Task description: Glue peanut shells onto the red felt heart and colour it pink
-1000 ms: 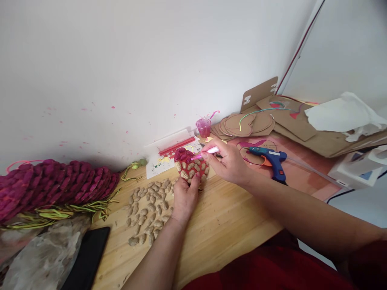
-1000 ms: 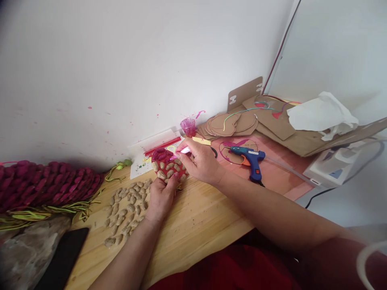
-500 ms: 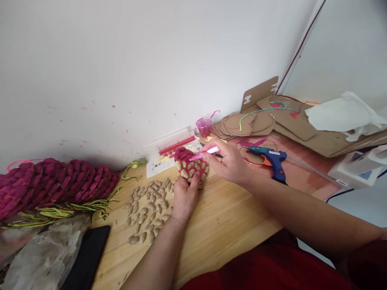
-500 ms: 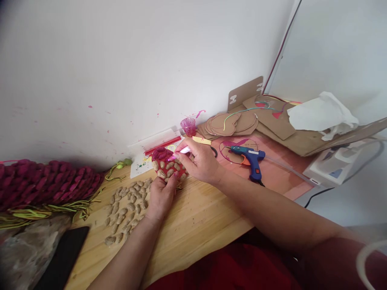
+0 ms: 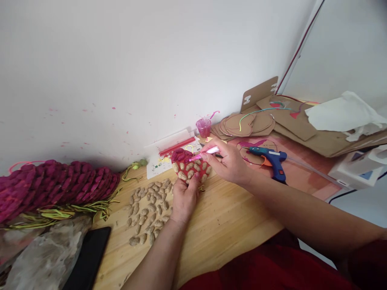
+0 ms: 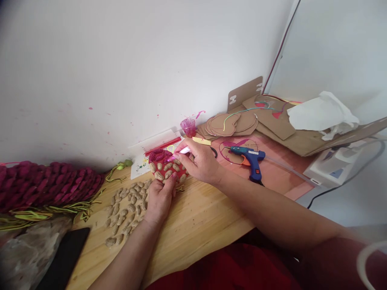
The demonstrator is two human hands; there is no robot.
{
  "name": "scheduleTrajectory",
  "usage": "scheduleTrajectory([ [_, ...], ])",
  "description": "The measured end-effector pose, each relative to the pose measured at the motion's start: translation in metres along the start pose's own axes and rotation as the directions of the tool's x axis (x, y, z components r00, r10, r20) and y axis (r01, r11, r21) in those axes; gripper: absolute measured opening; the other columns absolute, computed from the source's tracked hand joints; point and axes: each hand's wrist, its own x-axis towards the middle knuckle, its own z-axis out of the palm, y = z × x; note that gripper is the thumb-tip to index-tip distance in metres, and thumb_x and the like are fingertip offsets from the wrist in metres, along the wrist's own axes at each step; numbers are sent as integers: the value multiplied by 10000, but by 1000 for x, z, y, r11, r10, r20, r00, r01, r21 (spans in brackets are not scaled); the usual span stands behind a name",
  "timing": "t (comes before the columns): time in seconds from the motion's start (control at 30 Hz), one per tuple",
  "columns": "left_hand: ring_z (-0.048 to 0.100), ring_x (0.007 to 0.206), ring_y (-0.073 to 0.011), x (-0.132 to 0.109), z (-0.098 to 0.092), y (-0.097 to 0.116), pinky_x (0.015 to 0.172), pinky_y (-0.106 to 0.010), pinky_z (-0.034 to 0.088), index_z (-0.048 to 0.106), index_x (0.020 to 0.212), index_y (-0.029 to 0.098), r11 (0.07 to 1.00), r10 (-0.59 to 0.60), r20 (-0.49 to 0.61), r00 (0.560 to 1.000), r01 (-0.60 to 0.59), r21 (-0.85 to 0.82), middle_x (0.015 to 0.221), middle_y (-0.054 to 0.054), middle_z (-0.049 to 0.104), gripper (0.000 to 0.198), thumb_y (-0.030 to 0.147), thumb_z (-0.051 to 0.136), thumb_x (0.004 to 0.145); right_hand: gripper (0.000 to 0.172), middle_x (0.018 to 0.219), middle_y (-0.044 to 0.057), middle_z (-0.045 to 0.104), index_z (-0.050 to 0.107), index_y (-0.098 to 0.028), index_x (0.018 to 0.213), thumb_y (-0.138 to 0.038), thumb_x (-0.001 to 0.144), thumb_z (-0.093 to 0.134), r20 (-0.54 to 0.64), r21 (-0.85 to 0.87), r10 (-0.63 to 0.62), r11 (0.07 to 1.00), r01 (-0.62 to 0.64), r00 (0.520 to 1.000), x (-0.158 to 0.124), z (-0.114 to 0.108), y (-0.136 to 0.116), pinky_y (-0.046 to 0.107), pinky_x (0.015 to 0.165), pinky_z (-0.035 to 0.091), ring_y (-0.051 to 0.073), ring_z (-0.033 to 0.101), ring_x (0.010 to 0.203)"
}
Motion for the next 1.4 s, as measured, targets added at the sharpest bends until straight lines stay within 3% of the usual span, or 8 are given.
scheduleTrajectory([
  [0.2, 316, 418, -78, -1, 2, -4, 430, -233, 237, 459, 526, 198, 998, -30, -19, 999, 29, -52, 431, 46, 429, 514, 551, 694, 817, 41, 685, -20, 651, 604, -196, 910, -227, 929, 623, -57, -60, -16, 998, 13, 998, 3, -3, -2, 227, 541, 409, 104, 567, 558],
  [0.33, 316, 423, -71, 0, 1, -5, 433, -226, 235, 458, 533, 192, 1000, -22, 16, 1000, 22, -17, 434, 47, 428, 526, 565, 683, 827, 57, 735, -7, 673, 617, -191, 931, -248, 940, 619, -12, 1, -11, 1000, 11, 1000, 1, -2, -3, 226, 539, 418, 103, 573, 571],
  [0.53, 322, 412, -68, 2, 1, -10, 425, -225, 233, 461, 557, 192, 996, -30, 5, 1000, 30, -82, 434, 53, 431, 503, 545, 691, 832, 47, 716, -12, 662, 622, -183, 913, -228, 924, 632, -33, -73, -18, 997, 15, 999, 1, -1, -1, 221, 529, 399, 100, 569, 572],
  [0.7, 330, 411, -68, 2, 1, -11, 425, -220, 242, 471, 558, 189, 997, -31, 11, 999, 32, -76, 435, 50, 446, 491, 527, 692, 837, 49, 715, -17, 658, 616, -191, 932, -240, 933, 625, -6, 18, 23, 1000, -23, 1000, 1, -1, -2, 221, 528, 416, 98, 570, 556],
  [1.0, 325, 403, -68, 3, 0, -13, 423, -220, 241, 486, 545, 187, 991, -33, 9, 999, 34, -130, 427, 53, 441, 483, 503, 699, 842, 47, 819, 38, 692, 610, -207, 929, -253, 931, 623, -55, -77, 28, 996, -33, 998, 1, -2, 4, 276, 641, 436, 170, 621, 767],
  [1.17, 318, 402, -64, 2, 0, -14, 425, -219, 231, 480, 554, 185, 984, -37, 24, 999, 40, -176, 426, 58, 441, 481, 494, 701, 849, 65, 787, 13, 685, 612, -203, 944, -265, 935, 630, -14, -13, 18, 1000, -18, 1000, 1, -1, 2, 255, 611, 430, 137, 605, 673],
  [1.4, 316, 392, -58, 2, 1, -15, 419, -216, 227, 473, 563, 182, 965, -62, 41, 997, 71, -254, 424, 66, 443, 466, 462, 719, 842, 80, 687, -7, 642, 602, -202, 922, -279, 939, 617, -56, -74, 66, 995, -70, 996, 0, -2, 1, 241, 524, 381, 114, 538, 549],
])
